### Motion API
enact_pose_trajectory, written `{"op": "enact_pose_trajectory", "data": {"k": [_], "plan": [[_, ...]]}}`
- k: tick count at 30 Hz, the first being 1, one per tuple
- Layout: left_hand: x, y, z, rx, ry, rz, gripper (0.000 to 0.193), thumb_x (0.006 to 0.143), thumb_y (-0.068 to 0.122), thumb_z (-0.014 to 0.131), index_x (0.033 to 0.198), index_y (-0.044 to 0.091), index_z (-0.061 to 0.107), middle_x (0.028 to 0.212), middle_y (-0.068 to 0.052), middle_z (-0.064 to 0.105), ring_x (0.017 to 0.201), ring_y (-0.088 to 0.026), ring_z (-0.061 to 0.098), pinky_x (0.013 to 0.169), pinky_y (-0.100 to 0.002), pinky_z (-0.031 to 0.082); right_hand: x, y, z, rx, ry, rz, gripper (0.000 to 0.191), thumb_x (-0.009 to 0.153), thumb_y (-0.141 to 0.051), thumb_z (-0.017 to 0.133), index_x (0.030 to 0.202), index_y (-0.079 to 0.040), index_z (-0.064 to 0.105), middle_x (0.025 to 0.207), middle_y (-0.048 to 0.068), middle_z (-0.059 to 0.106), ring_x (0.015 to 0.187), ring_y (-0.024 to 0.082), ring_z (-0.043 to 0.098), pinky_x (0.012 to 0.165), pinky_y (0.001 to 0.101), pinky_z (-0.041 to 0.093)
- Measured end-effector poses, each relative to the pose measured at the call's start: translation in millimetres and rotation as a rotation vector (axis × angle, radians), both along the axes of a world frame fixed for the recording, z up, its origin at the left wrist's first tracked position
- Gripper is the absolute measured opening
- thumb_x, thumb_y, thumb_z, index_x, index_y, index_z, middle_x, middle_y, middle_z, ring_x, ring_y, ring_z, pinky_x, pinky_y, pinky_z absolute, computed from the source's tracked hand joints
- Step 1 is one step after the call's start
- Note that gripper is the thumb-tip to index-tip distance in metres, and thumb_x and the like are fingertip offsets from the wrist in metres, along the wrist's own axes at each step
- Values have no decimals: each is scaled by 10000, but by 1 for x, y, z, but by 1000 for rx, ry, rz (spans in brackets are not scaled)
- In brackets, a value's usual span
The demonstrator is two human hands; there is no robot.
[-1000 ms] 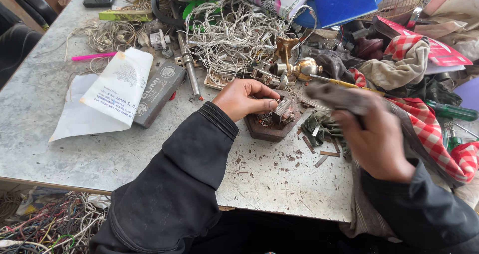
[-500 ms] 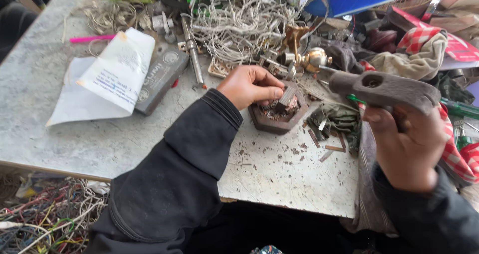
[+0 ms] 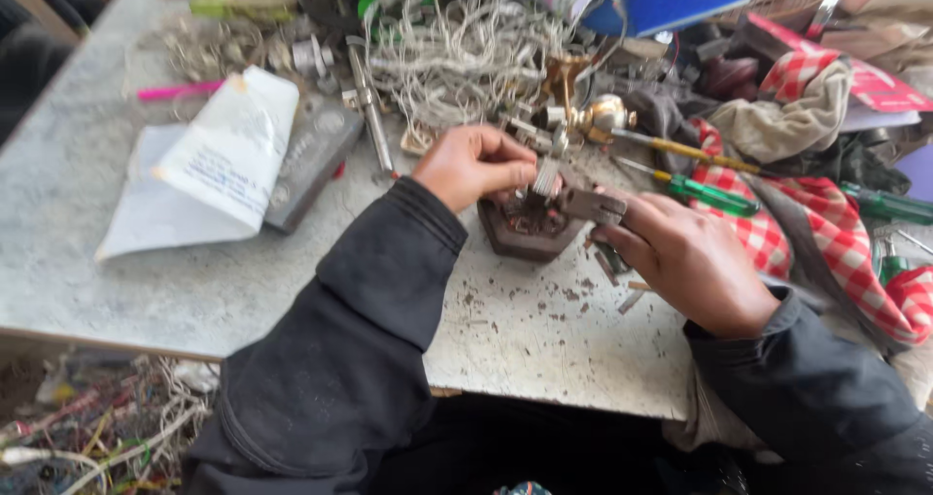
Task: The person uses a hammer and a screwdriver to disassemble a small electrical component with copper windings. They repeatedly strike the component to separate its metal plates and then pry the parts apart with the screwdriver.
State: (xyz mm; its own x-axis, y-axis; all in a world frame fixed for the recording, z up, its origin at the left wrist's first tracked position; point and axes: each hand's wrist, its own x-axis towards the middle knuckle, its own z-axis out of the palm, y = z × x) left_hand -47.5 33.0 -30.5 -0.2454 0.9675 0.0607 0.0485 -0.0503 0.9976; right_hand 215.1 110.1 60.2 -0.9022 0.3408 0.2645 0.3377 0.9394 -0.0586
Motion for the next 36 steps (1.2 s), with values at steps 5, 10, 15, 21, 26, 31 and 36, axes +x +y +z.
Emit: {"op": "enact_pose_trajectory", "data": {"k": [5,10,15,21,26,31,36], "plan": [[-1,1,-1,6,18,16,218,883,138,807,1043,-7,775,854,-61,759,664,-87,675,600,-235,569,10,8,5,-301,540,144,154,975,-24,604,1120,-33,656,1205,133,718,989,256,733,796,340,575],[-4,-1,-1,6,102,69,215,898,164,780,1061,24,763,892,-29,767,713,-56,693,620,-226,599,4,13,-21,-106,119,57,154,974,-147,725,1098,-55,714,1072,90,723,917,255,714,762,363,557],[0,0,6,0,82,68,242,926,161,755,1109,6,725,885,-16,735,706,-58,651,613,-226,564,17,28,-26,198,58,-91,327,1003,-200,649,1326,-159,677,988,22,699,744,154,689,613,288,545],[10,-11,22,-43,281,100,473,830,252,841,1223,53,669,1046,-61,690,820,-121,672,725,-292,581,48,84,-18,388,237,-334,284,1022,-256,750,1268,-118,720,1045,101,714,902,321,695,726,430,537],[19,-16,31,-22,600,41,649,709,266,894,1304,140,668,1217,-87,672,960,-195,701,852,-350,584,52,112,-32,405,95,-420,242,987,-261,782,1202,-155,748,1065,97,707,1028,324,663,860,447,523],[21,-17,28,139,566,38,570,787,269,926,1291,129,701,1247,-74,710,1121,-219,719,1014,-346,547,44,87,-23,247,308,-144,243,984,-175,800,1215,-126,739,1168,92,686,1122,306,615,1022,438,499],[30,-17,25,192,55,-194,579,840,195,882,1332,38,621,1281,-76,670,1229,-193,626,1036,-326,528,23,34,-18,-48,453,161,375,896,-69,783,1262,-88,699,1202,125,646,1128,323,612,979,422,491]]}}
